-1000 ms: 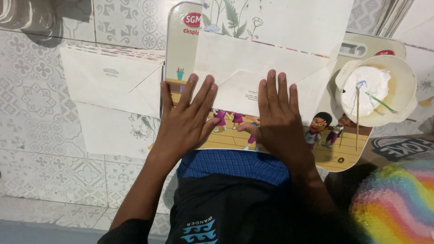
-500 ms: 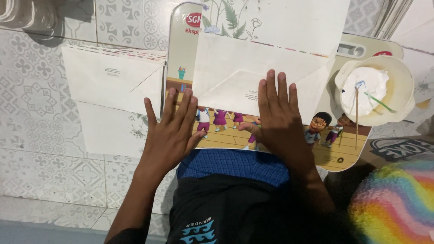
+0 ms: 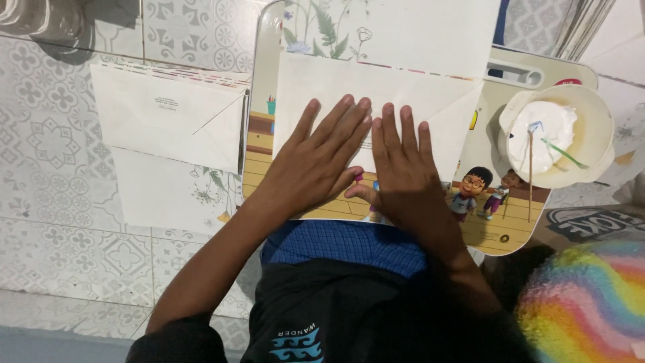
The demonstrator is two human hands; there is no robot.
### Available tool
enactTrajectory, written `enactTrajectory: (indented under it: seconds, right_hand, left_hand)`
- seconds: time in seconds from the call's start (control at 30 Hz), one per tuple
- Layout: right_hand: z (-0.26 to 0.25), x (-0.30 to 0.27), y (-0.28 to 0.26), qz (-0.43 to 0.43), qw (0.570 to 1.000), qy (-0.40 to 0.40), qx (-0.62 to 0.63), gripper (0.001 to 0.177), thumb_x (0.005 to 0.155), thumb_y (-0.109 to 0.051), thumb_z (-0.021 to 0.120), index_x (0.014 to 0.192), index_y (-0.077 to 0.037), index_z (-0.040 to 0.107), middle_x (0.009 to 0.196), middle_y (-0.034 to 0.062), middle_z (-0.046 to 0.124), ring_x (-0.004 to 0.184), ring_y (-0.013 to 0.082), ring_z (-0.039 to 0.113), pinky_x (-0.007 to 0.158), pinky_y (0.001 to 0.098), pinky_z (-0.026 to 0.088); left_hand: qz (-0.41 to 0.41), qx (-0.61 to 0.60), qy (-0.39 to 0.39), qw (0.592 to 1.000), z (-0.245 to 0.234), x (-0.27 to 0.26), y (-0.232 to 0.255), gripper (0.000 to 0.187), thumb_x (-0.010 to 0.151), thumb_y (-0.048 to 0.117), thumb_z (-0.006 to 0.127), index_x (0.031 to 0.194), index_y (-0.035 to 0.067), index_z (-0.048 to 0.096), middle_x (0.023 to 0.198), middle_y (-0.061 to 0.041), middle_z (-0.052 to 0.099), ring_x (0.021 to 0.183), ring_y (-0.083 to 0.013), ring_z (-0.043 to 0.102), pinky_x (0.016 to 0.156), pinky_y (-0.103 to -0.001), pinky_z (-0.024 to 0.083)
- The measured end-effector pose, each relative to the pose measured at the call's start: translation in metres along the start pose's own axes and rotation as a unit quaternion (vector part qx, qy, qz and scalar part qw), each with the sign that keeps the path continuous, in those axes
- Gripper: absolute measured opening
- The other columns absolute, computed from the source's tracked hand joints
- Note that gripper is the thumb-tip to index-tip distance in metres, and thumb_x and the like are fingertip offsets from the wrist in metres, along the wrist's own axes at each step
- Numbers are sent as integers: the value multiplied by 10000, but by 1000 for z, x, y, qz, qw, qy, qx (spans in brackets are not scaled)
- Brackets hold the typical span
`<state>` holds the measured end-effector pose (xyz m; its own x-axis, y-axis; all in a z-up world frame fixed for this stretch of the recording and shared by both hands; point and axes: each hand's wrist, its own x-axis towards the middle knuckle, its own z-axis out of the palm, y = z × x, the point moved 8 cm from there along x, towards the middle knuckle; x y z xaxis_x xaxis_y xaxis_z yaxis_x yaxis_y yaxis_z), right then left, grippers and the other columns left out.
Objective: Applying glue to the edges of a paper envelope and folding it to assemble the pocket.
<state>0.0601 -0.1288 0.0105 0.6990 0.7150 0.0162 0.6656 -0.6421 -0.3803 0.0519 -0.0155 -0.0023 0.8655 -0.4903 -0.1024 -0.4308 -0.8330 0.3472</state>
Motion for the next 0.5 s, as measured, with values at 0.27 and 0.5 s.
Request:
enactTrajectory:
  seconds: [0.27, 0.5]
  right_hand:
    - [9, -4, 9, 21, 999, -20, -40, 1082, 866, -656, 733, 1480, 174, 411, 1559, 430, 295, 1487, 522, 292, 1216, 633, 236]
    - [5, -21, 23, 46, 996, -57, -44, 1134, 787, -676, 741, 1434, 207, 444, 1539, 460, 318, 1478, 540, 306, 1190, 650, 252]
  left_hand:
    - [-16, 1, 34, 999, 3, 6, -3, 718, 1093, 481, 406, 1632, 13, 328, 1713, -141, 238, 1577, -270, 108, 1270, -514, 23]
    - [-23, 3, 37, 999, 0, 8, -2, 716, 1087, 459, 415, 1632, 3, 327, 1714, -151, 245, 1578, -279, 111, 1268, -513, 15]
